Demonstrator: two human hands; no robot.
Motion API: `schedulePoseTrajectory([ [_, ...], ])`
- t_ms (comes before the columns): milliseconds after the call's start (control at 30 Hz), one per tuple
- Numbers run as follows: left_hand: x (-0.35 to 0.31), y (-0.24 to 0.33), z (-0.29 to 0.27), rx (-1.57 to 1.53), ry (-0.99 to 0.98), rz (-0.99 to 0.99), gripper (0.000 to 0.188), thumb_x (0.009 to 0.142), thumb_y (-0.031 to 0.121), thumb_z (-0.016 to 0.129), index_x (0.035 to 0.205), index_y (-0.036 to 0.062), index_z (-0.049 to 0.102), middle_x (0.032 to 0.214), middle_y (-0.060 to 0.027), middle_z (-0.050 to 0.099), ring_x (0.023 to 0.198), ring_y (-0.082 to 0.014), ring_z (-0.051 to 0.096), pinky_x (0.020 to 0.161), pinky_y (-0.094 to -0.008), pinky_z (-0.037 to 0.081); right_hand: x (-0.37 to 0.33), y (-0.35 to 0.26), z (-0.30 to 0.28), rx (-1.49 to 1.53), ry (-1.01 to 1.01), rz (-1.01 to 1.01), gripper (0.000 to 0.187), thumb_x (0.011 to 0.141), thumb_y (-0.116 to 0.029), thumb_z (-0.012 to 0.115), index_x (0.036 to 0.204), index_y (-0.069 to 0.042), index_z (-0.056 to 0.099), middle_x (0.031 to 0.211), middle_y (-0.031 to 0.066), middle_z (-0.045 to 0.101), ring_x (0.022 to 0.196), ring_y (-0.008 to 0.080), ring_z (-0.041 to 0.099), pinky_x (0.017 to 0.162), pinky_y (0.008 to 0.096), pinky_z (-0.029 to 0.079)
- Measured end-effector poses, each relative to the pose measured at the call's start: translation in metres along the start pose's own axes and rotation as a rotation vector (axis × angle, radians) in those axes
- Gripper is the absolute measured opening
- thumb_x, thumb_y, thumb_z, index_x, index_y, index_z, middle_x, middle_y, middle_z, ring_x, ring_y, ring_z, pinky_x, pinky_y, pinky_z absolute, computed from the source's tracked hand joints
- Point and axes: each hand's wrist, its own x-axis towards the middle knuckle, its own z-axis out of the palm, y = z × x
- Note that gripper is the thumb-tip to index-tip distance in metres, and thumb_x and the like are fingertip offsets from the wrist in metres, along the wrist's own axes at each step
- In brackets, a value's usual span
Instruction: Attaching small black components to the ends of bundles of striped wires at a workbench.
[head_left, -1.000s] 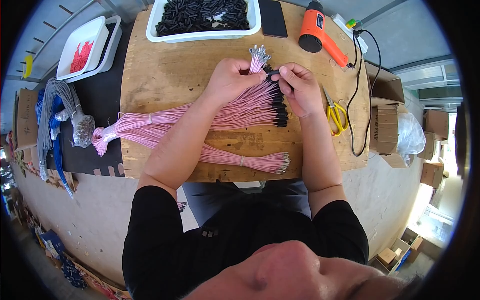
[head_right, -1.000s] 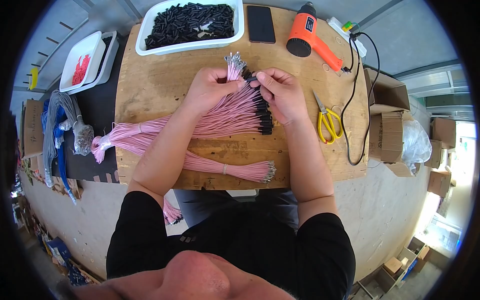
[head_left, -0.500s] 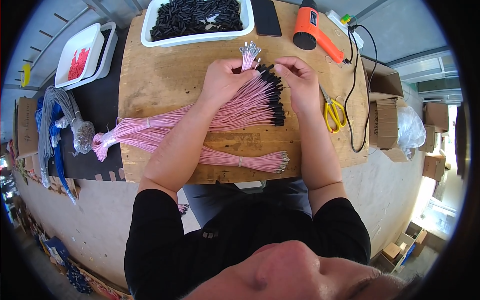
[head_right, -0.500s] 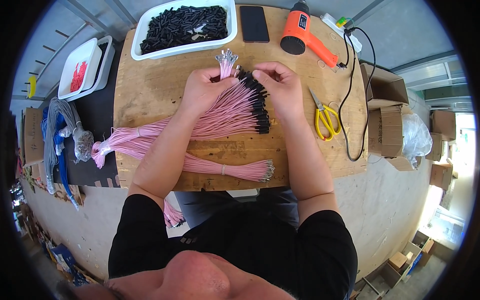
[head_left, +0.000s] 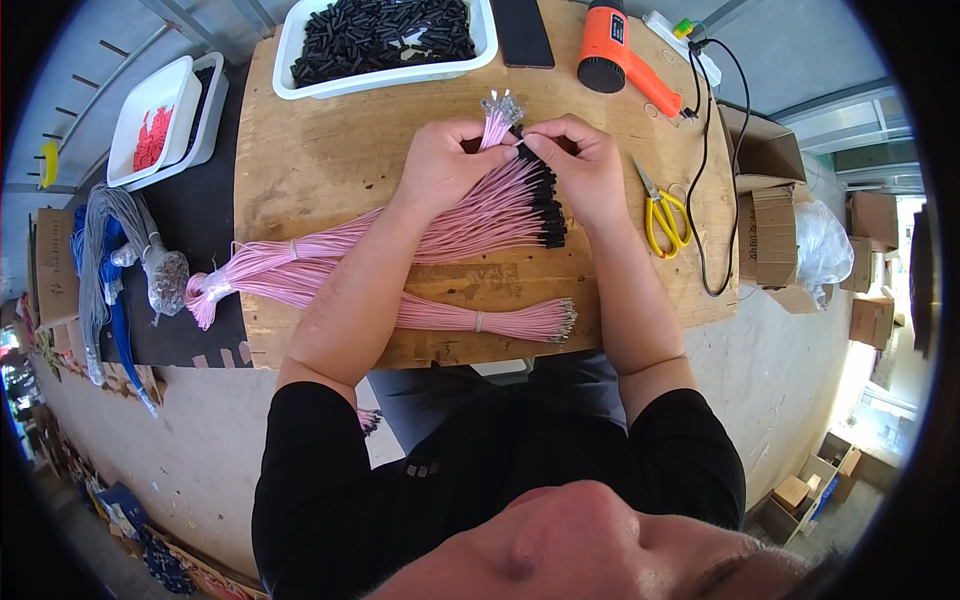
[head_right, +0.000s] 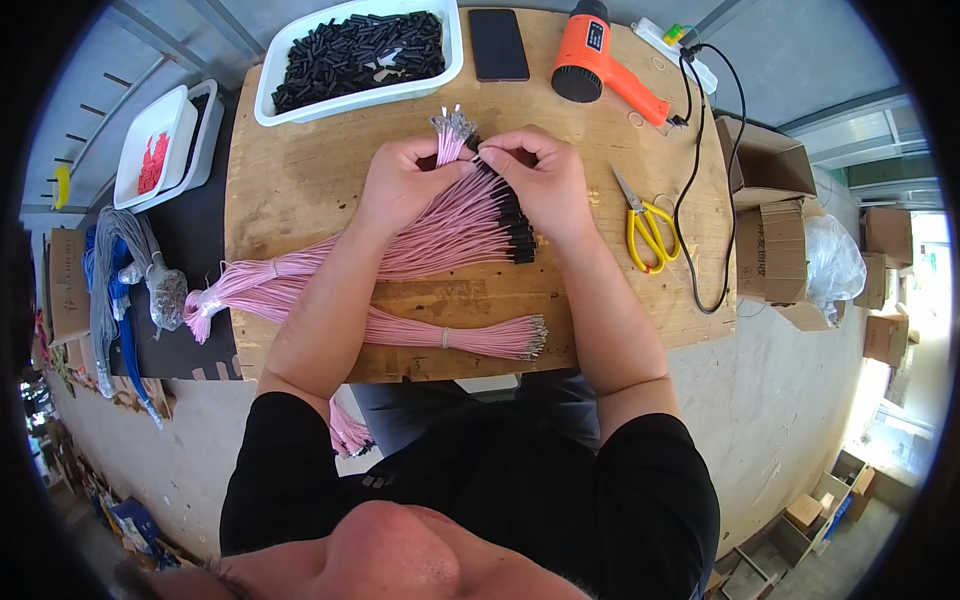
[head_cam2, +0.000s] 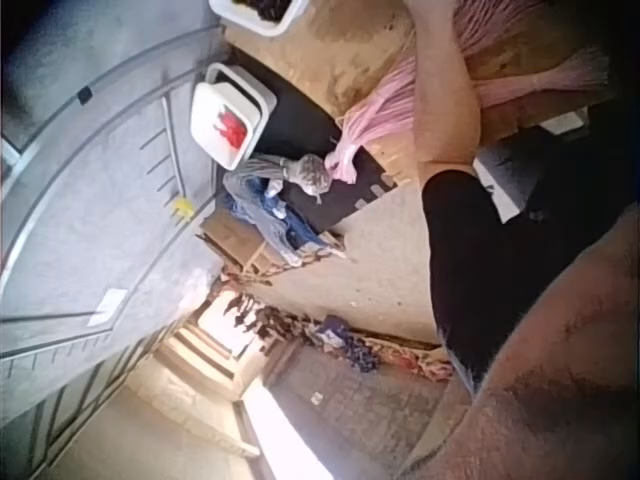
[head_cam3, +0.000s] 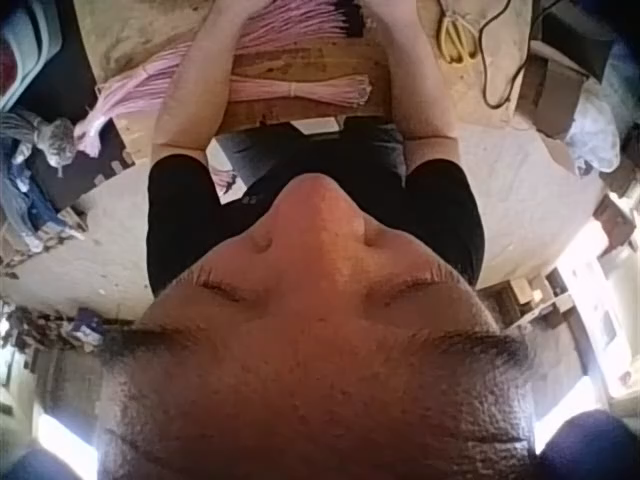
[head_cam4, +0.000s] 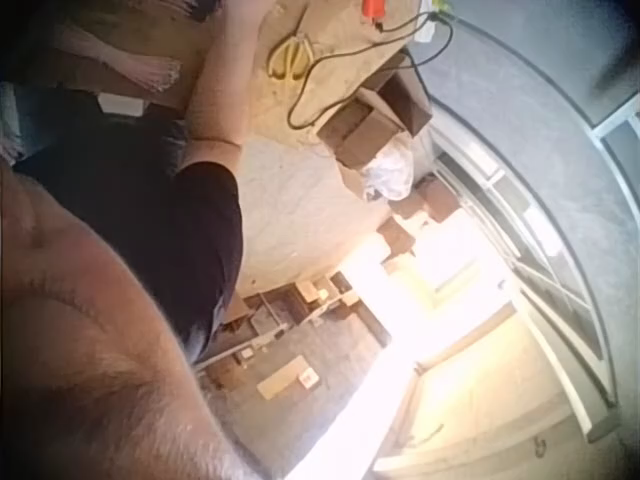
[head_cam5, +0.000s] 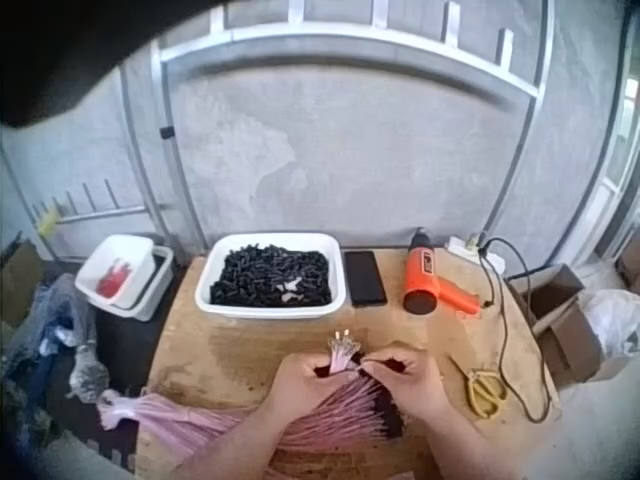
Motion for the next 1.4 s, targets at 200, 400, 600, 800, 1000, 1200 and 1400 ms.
schedulePoseTrajectory([
  [200, 0.004, -0.009, -0.002, -0.178, -0.051, -0.114, 0.015, 0.088, 0.006, 0.074, 0.101, -0.0019, 0.074, 0.091, -0.0039, 0.073, 0.08, -0.007, 0.062, 0.073, -0.0231, 0.051, 0.002, -0.001, -0.001, 0.147, -0.035, 0.031, 0.011, 0.09, -0.001, 0.071, 0.1, 0.0, 0.073, 0.091, 0.0014, 0.07, 0.085, 0.0064, 0.062, 0.08, 0.0223, 0.05],
  [400, 0.006, -0.01, -0.001, -0.286, 0.054, -0.153, 0.012, 0.087, 0.006, 0.075, 0.097, -0.0017, 0.074, 0.088, -0.0034, 0.071, 0.078, -0.0075, 0.062, 0.073, -0.0225, 0.049, 0.02, 0.013, -0.034, 0.818, 0.087, 0.274, 0.015, 0.093, -0.007, 0.063, 0.106, 0.002, 0.062, 0.083, 0.0014, 0.058, 0.066, 0.0133, 0.05, 0.065, 0.0217, 0.045],
  [600, 0.006, -0.009, -0.002, -0.263, 0.047, -0.134, 0.012, 0.087, 0.005, 0.074, 0.097, -0.0013, 0.073, 0.088, -0.0033, 0.071, 0.078, -0.0076, 0.061, 0.072, -0.0225, 0.049, 0.025, 0.034, -0.048, 1.062, 0.237, 0.39, 0.02, 0.092, 0.008, 0.051, 0.112, 0.005, 0.056, 0.11, 0.0148, 0.057, 0.091, 0.0224, 0.058, 0.082, 0.026, 0.051],
  [800, 0.006, -0.007, -0.002, -0.241, 0.046, -0.121, 0.011, 0.087, 0.005, 0.074, 0.096, -0.001, 0.073, 0.087, -0.0028, 0.07, 0.078, -0.0074, 0.061, 0.072, -0.0225, 0.048, 0.025, 0.03, -0.039, 1.06, 0.216, 0.336, 0.018, 0.097, 0.009, 0.047, 0.112, 0.007, 0.058, 0.119, 0.0212, 0.061, 0.11, 0.0281, 0.064, 0.094, 0.0302, 0.057],
  [1000, 0.006, -0.009, -0.002, -0.303, 0.038, -0.129, 0.011, 0.087, 0.005, 0.074, 0.096, -0.0009, 0.073, 0.089, -0.0031, 0.07, 0.079, -0.0079, 0.061, 0.074, -0.0227, 0.048, 0.015, 0.014, -0.027, 0.709, 0.097, 0.203, 0.02, 0.099, 0.0, 0.056, 0.117, 0.004, 0.062, 0.108, 0.0166, 0.069, 0.092, 0.0201, 0.07, 0.081, 0.0269, 0.059],
  [1200, 0.005, -0.007, -0.001, -0.378, 0.052, -0.118, 0.015, 0.087, 0.01, 0.074, 0.095, -0.002, 0.073, 0.084, -0.0018, 0.069, 0.074, -0.0072, 0.059, 0.069, -0.0243, 0.048, 0.007, 0.009, -0.01, 0.417, 0.056, 0.079, 0.012, 0.091, 0.0, 0.068, 0.104, 0.001, 0.069, 0.09, 0.0089, 0.072, 0.078, 0.0132, 0.068, 0.068, 0.0246, 0.054],
  [1400, 0.004, -0.008, -0.002, -0.38, 0.032, -0.118, 0.016, 0.087, 0.011, 0.074, 0.095, -0.0021, 0.073, 0.084, -0.0014, 0.069, 0.074, -0.0068, 0.058, 0.069, -0.0238, 0.048, 0.004, 0.006, -0.006, 0.383, 0.032, 0.099, 0.014, 0.089, 0.003, 0.069, 0.103, 0.002, 0.069, 0.09, 0.0085, 0.072, 0.077, 0.0131, 0.067, 0.068, 0.0249, 0.053],
])
